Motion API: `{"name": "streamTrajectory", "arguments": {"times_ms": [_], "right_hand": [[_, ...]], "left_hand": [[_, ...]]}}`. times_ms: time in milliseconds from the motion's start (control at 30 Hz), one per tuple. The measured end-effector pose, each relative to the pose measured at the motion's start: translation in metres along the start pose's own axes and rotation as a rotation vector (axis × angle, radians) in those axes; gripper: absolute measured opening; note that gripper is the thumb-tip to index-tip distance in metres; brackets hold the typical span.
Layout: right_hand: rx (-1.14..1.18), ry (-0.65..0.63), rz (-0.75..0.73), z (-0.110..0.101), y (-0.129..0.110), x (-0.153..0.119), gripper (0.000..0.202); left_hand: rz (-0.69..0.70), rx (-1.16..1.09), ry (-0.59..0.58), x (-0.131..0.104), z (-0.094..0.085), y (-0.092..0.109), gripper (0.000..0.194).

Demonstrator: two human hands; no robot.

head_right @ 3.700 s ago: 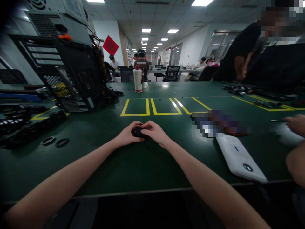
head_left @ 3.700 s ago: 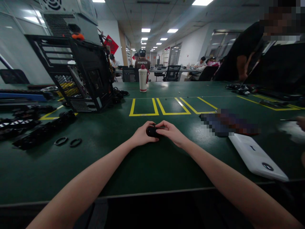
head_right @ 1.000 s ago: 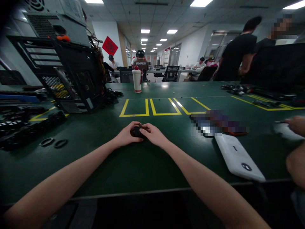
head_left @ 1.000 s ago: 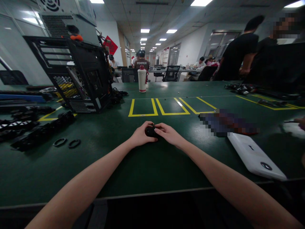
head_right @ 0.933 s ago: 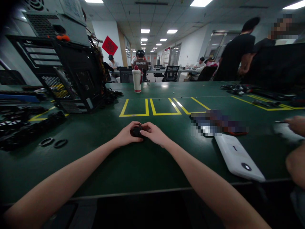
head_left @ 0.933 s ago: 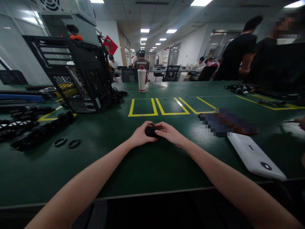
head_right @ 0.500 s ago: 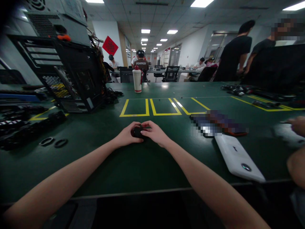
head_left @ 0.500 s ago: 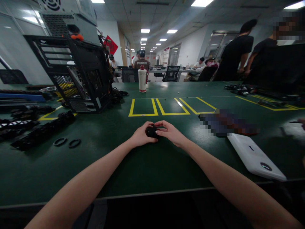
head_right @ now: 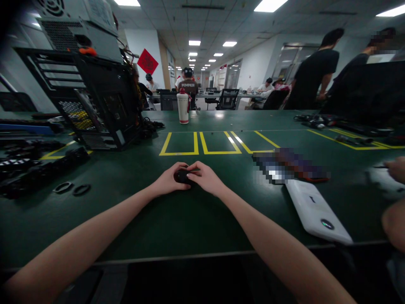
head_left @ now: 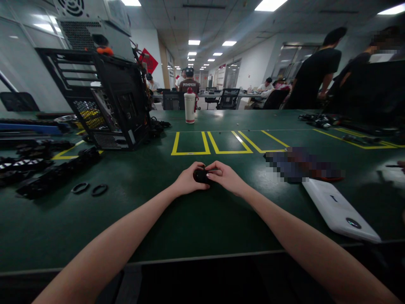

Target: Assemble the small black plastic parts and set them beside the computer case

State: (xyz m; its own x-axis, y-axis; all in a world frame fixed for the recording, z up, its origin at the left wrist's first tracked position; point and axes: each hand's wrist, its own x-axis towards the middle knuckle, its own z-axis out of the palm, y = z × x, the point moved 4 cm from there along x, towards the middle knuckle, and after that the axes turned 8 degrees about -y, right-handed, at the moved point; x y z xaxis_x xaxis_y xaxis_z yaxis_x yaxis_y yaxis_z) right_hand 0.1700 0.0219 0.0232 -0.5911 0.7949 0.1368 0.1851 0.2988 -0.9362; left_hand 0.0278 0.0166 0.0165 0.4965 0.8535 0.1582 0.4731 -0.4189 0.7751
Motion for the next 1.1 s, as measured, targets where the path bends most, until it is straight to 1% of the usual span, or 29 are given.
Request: {"name": "streamTrajectory", "arguments": {"times_ms": [133, 200, 267, 367, 433, 467, 567, 633, 700, 800, 900, 1033, 1100], "right_hand": [[-0.026, -0.005, -0.049, 0.001, -0.0026, -0.0016, 0.032], [-0.044, -0.013, -0.053, 0.0023, -0.0031, -0.0021, 0.035], [-0.063, -0.008, -0.045, 0.0028, -0.0024, -0.0018, 0.031], [-0.099, 0.042, -0.039, 0.0008, 0.0007, 0.0005, 0.017], [-0.115, 0.07, -0.048, -0.0005, 0.0031, 0.0023, 0.013], [-0.113, 0.073, -0.057, -0.0007, 0.0041, 0.003, 0.015], [-0.094, 0.065, -0.085, 0.0003, 0.0052, 0.0029, 0.03], [-0.115, 0.057, -0.076, 0.0014, 0.0049, 0.0014, 0.037], [-0.134, 0.036, -0.05, 0.003, 0.0043, -0.0002, 0.038], [-0.09, -0.012, -0.016, 0.005, 0.0027, -0.0014, 0.03], [-0.046, -0.027, -0.002, 0.0038, 0.0012, -0.001, 0.025], [-0.068, -0.022, -0.016, -0.0008, 0.002, -0.0007, 0.036], [-0.105, -0.002, -0.016, -0.0028, 0.0036, -0.0011, 0.037]], "left_hand": [[0.005, 0.007, -0.009, -0.0005, -0.0004, 0.0022, 0.064], [0.006, 0.009, -0.012, -0.0003, -0.0002, 0.0019, 0.063], [0.012, 0.014, -0.01, 0.0003, 0.0002, 0.001, 0.064], [0.011, 0.019, -0.006, 0.0016, 0.0008, -0.001, 0.066], [0.005, 0.022, 0.003, 0.002, 0.0006, -0.0019, 0.067], [0.005, 0.023, 0.009, 0.002, 0.0003, -0.0021, 0.067], [0.01, 0.017, 0.002, 0.0017, 0.0004, -0.002, 0.066], [0.011, 0.011, 0.006, 0.0014, 0.0003, -0.0023, 0.066], [0.013, 0.009, 0.016, 0.0012, 0.0, -0.0027, 0.065], [0.011, 0.011, 0.015, 0.0009, -0.0004, -0.0028, 0.065], [0.01, 0.015, 0.009, 0.0005, -0.0009, -0.0017, 0.065], [0.008, 0.014, 0.019, 0.0002, -0.0015, -0.0008, 0.065], [0.003, 0.013, 0.017, 0.0004, -0.0011, -0.0012, 0.065]]}}
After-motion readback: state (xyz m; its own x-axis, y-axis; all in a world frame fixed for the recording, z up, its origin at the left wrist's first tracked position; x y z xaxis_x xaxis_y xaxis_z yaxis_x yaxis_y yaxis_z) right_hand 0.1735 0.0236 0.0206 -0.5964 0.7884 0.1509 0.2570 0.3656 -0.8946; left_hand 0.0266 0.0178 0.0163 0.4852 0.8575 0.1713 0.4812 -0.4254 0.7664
